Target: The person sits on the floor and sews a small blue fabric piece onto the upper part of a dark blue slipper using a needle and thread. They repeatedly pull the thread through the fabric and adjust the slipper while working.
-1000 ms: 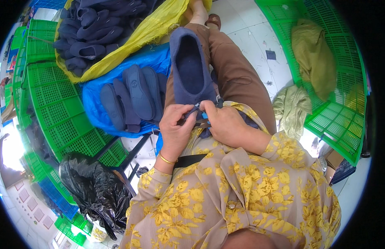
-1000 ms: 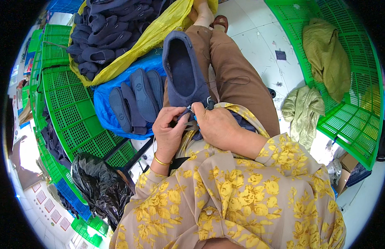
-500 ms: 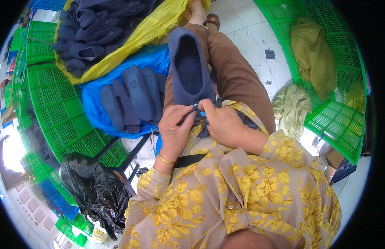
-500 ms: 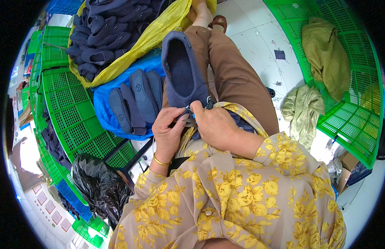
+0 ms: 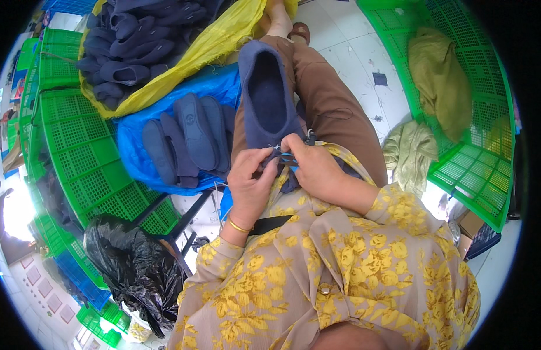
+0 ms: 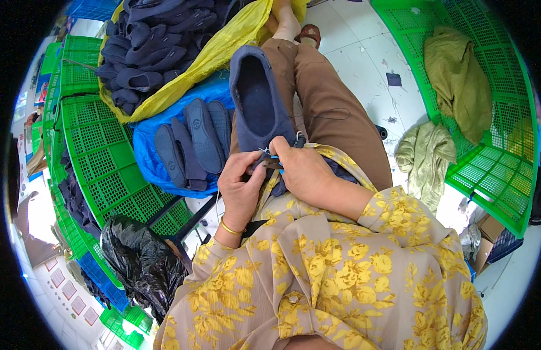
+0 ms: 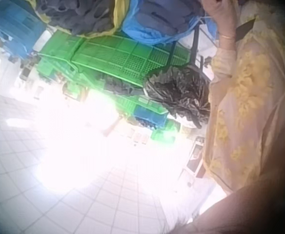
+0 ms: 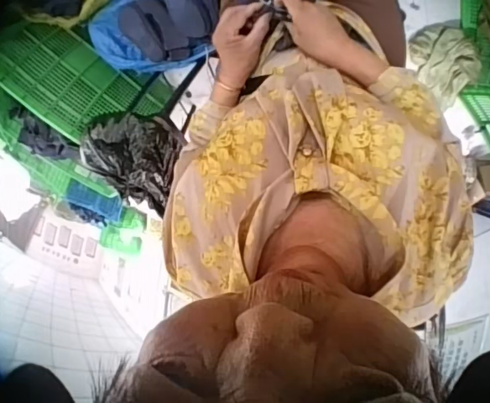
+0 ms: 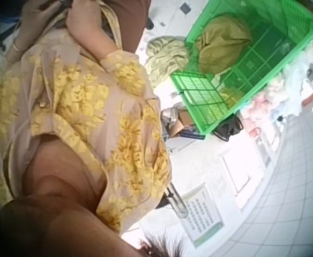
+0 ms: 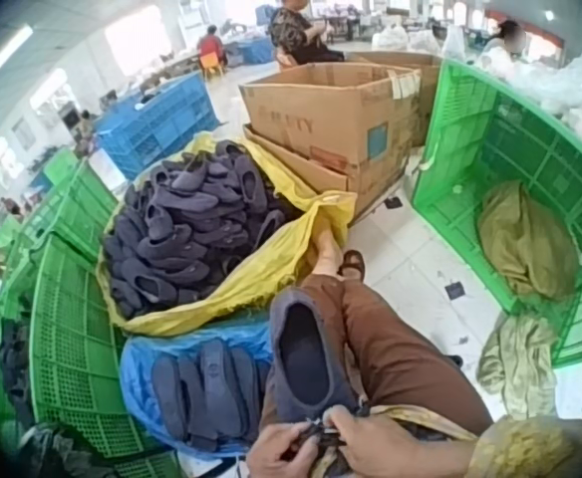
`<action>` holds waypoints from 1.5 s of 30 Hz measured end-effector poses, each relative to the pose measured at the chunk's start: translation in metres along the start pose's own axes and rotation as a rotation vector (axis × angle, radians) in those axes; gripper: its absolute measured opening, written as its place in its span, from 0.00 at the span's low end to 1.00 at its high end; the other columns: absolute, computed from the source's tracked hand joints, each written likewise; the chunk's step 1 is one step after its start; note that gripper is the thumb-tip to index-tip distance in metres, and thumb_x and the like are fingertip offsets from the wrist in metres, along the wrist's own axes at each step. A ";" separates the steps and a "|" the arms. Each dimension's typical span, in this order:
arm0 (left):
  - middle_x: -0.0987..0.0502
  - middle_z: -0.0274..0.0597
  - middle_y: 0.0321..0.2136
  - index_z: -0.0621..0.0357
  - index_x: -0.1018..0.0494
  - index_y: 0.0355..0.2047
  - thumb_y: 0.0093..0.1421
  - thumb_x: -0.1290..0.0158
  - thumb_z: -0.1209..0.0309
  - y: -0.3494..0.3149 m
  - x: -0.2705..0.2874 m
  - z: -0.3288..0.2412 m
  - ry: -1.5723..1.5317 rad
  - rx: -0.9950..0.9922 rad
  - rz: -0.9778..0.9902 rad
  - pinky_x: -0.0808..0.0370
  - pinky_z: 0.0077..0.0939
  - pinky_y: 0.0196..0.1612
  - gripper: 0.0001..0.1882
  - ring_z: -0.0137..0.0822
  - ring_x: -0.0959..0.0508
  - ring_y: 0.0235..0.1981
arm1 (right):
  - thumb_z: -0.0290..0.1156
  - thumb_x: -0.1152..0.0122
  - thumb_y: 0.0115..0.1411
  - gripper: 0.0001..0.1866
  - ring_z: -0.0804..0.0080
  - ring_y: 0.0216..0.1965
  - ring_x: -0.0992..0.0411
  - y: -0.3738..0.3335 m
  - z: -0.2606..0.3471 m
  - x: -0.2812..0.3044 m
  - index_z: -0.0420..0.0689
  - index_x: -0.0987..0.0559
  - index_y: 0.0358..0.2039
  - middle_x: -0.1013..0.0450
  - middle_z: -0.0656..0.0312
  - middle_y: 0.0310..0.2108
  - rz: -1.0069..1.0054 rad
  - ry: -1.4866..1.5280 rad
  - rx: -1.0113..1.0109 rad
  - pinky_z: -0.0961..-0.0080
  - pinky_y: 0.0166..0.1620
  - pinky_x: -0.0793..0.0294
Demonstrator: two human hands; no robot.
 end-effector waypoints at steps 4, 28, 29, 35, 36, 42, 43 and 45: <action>0.23 0.39 0.31 0.62 0.20 0.37 0.51 0.39 0.81 0.001 0.000 0.001 -0.004 -0.015 -0.001 0.31 0.18 0.26 0.12 0.26 0.28 0.23 | 0.17 0.48 0.53 0.17 0.40 0.29 0.27 -0.001 -0.001 0.000 0.43 0.39 0.42 0.28 0.44 0.24 -0.016 0.018 0.000 0.49 0.31 0.30; 0.24 0.42 0.30 0.61 0.21 0.35 0.49 0.39 0.81 -0.003 -0.008 -0.017 0.199 -0.300 0.055 0.27 0.29 0.33 0.11 0.41 0.24 0.31 | 0.21 0.50 0.57 0.17 0.38 0.34 0.27 0.017 0.006 0.000 0.41 0.38 0.47 0.25 0.41 0.29 0.110 0.129 0.000 0.47 0.37 0.30; 0.24 0.41 0.30 0.61 0.21 0.35 0.49 0.39 0.80 -0.004 -0.008 -0.019 0.207 -0.309 0.055 0.27 0.31 0.34 0.11 0.42 0.24 0.32 | 0.23 0.50 0.57 0.16 0.38 0.34 0.27 0.019 0.006 0.001 0.41 0.37 0.47 0.25 0.42 0.28 0.135 0.133 -0.025 0.47 0.37 0.30; 0.23 0.43 0.32 0.60 0.21 0.34 0.49 0.38 0.81 -0.005 -0.006 -0.019 0.205 -0.306 0.025 0.26 0.28 0.35 0.10 0.41 0.22 0.32 | 0.27 0.44 0.55 0.11 0.46 0.32 0.24 0.025 0.012 0.010 0.43 0.29 0.40 0.25 0.44 0.28 0.191 -0.172 -0.082 0.52 0.35 0.27; 0.23 0.43 0.32 0.60 0.21 0.34 0.49 0.38 0.81 -0.005 -0.006 -0.019 0.203 -0.304 0.027 0.26 0.28 0.35 0.10 0.42 0.22 0.32 | 0.25 0.42 0.52 0.09 0.53 0.30 0.25 0.021 0.022 0.018 0.45 0.27 0.35 0.27 0.51 0.30 0.057 -0.262 0.000 0.57 0.34 0.27; 0.23 0.45 0.32 0.61 0.21 0.33 0.48 0.38 0.81 -0.003 -0.006 -0.019 0.211 -0.346 0.040 0.26 0.30 0.34 0.11 0.44 0.23 0.31 | 0.23 0.44 0.50 0.06 0.55 0.30 0.29 0.028 0.047 0.028 0.46 0.26 0.30 0.33 0.59 0.35 -0.093 -0.202 0.325 0.62 0.33 0.31; 0.23 0.45 0.32 0.61 0.21 0.34 0.48 0.38 0.82 -0.003 -0.007 -0.019 0.216 -0.363 0.039 0.26 0.30 0.34 0.11 0.44 0.23 0.31 | 0.23 0.44 0.50 0.06 0.54 0.31 0.29 0.032 0.051 0.027 0.46 0.26 0.31 0.33 0.58 0.35 -0.106 -0.165 0.342 0.61 0.34 0.31; 0.24 0.44 0.32 0.62 0.22 0.34 0.48 0.39 0.82 -0.005 -0.011 -0.021 0.225 -0.420 0.077 0.27 0.32 0.34 0.11 0.44 0.23 0.32 | 0.19 0.47 0.51 0.09 0.52 0.35 0.29 0.044 0.059 0.042 0.43 0.27 0.34 0.31 0.56 0.37 -0.248 0.106 0.353 0.62 0.37 0.29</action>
Point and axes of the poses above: each hand's wrist, its own y-axis towards the middle knuckle, its own x-axis out of the back of the hand, z = x × y, the point moved 9 cm from there along y, towards the middle knuckle
